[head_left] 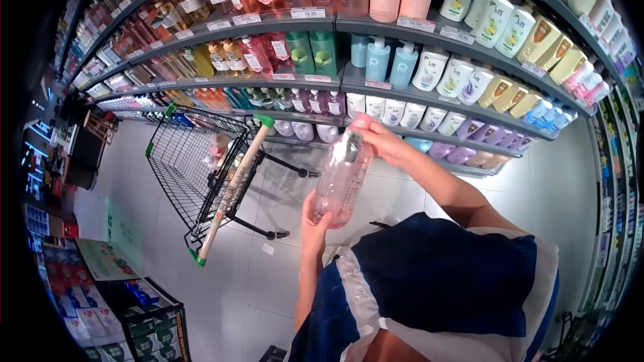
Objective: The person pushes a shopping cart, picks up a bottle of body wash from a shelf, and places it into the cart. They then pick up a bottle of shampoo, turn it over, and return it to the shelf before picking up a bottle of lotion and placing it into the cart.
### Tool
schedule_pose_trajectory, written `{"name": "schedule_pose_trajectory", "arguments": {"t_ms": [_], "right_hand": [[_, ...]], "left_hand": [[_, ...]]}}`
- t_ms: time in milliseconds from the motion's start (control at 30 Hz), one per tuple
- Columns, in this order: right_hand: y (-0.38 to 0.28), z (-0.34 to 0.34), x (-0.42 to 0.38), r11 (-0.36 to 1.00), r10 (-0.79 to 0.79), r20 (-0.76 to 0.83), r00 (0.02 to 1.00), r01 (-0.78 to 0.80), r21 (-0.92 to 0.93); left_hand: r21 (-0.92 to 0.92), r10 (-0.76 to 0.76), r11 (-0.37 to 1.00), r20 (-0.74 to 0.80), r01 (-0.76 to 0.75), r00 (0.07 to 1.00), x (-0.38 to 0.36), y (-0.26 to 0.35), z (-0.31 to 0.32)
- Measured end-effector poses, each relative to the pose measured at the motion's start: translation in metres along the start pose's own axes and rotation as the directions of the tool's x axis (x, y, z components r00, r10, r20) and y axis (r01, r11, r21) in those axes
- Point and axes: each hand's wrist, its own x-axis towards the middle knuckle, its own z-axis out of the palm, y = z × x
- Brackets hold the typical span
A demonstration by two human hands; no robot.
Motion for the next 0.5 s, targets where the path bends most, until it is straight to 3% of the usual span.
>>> {"name": "schedule_pose_trajectory", "arguments": {"t_ms": [133,200,267,400,500], "right_hand": [[0.007,-0.075,-0.046,1.0,0.003,-0.025,1.0,-0.002,0.028],[0.01,-0.113,-0.063,0.967,-0.006,0.096,0.995,-0.019,0.255],[0.016,-0.142,-0.075,0.883,-0.074,0.179,0.981,-0.019,0.469],[0.009,-0.178,-0.102,0.955,-0.114,0.166,0.979,0.062,0.291],[0.018,-0.197,-0.1,0.979,-0.054,0.086,0.995,0.036,0.198]], "left_hand": [[0.029,-0.048,0.999,0.066,0.046,0.997,0.009,-0.049,0.058],[-0.038,-0.182,0.982,0.068,0.185,0.981,0.007,-0.064,0.091],[-0.089,-0.223,0.969,0.084,0.231,0.971,0.009,-0.084,0.118],[-0.076,-0.216,0.969,0.187,0.233,0.958,0.016,-0.102,0.15],[-0.087,-0.236,0.963,0.192,0.256,0.953,0.018,-0.101,0.16]]}}
